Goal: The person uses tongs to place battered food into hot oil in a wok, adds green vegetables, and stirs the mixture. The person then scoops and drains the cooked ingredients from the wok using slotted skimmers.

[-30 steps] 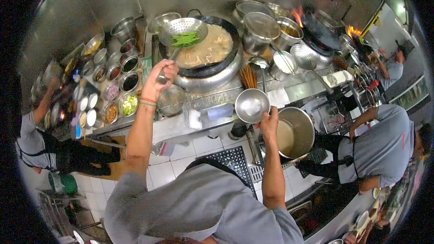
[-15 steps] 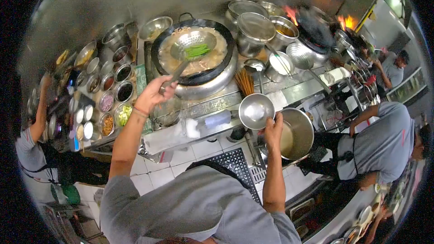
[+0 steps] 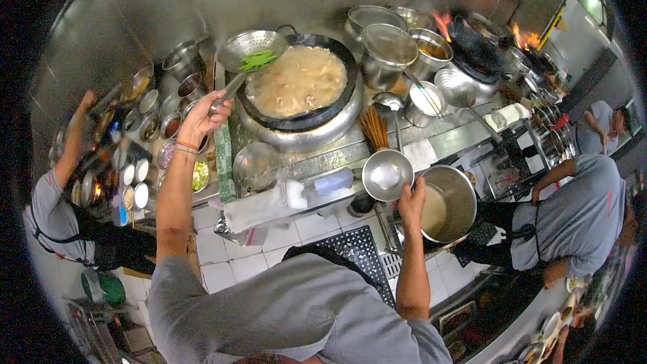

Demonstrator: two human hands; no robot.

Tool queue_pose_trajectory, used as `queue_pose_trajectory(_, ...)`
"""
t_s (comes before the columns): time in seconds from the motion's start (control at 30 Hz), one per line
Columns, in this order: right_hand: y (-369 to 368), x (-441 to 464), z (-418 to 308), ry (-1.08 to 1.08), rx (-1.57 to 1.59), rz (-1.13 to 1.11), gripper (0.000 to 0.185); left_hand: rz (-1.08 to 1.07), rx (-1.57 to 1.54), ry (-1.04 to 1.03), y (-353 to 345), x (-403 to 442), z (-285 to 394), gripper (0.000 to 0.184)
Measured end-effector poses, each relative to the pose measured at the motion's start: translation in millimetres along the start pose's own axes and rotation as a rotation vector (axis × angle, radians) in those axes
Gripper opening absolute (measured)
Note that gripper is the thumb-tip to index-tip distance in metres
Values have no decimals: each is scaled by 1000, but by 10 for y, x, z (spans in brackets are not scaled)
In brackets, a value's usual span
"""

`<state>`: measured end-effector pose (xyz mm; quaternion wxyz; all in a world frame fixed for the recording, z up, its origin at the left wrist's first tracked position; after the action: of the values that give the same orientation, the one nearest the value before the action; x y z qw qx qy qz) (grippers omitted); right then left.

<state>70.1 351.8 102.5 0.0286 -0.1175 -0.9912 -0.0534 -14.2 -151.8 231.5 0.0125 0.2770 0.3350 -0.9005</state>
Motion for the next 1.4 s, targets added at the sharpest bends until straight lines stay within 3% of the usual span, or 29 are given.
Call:
queue_pose_trajectory(0.17,101,-74,33,6,37,18,17,-4,7,-32,189,-34,-141,22)
queue_pose_trajectory(0.33,125,-116,-4,-25,25,30,17,-22,-195,131,358,205,-386,19)
queue_pose_trajectory(0.5,126,-161,-3,21,23,11,16,35,-141,-54,222,284,-479,18)
queue_pose_trajectory(0.67,177,-294,-102,28,47,46,14,-6,-154,94,313,370,-456,19)
queue_pose_trajectory(0.9,255,-380,-151,-34,62,80,17,59,-82,44,359,412,-422,23)
queue_pose_trajectory(1.03,242,-413,-183,-20,34,98,16,-36,-105,98,401,363,-504,19)
queue_pose_trajectory(1.1,230,-418,-230,15,43,110,14,130,-123,-17,344,265,-552,21)
queue_pose_trajectory(1.37,130,-267,-312,51,24,79,13,103,-201,113,374,319,-567,20)
queue_pose_trajectory(1.4,107,-232,-286,57,35,63,14,86,-192,51,415,312,-591,26)
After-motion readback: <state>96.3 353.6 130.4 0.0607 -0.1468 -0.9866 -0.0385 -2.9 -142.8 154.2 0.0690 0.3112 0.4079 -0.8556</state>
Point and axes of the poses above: each hand's wrist, its own x-axis towards the middle knuckle, its own y-axis out of the back of the hand, z = x × y, the point moved 1 cm from there along x, towards the middle knuckle, and after that the axes turned 6 degrees about y, right-handed, at the moved point
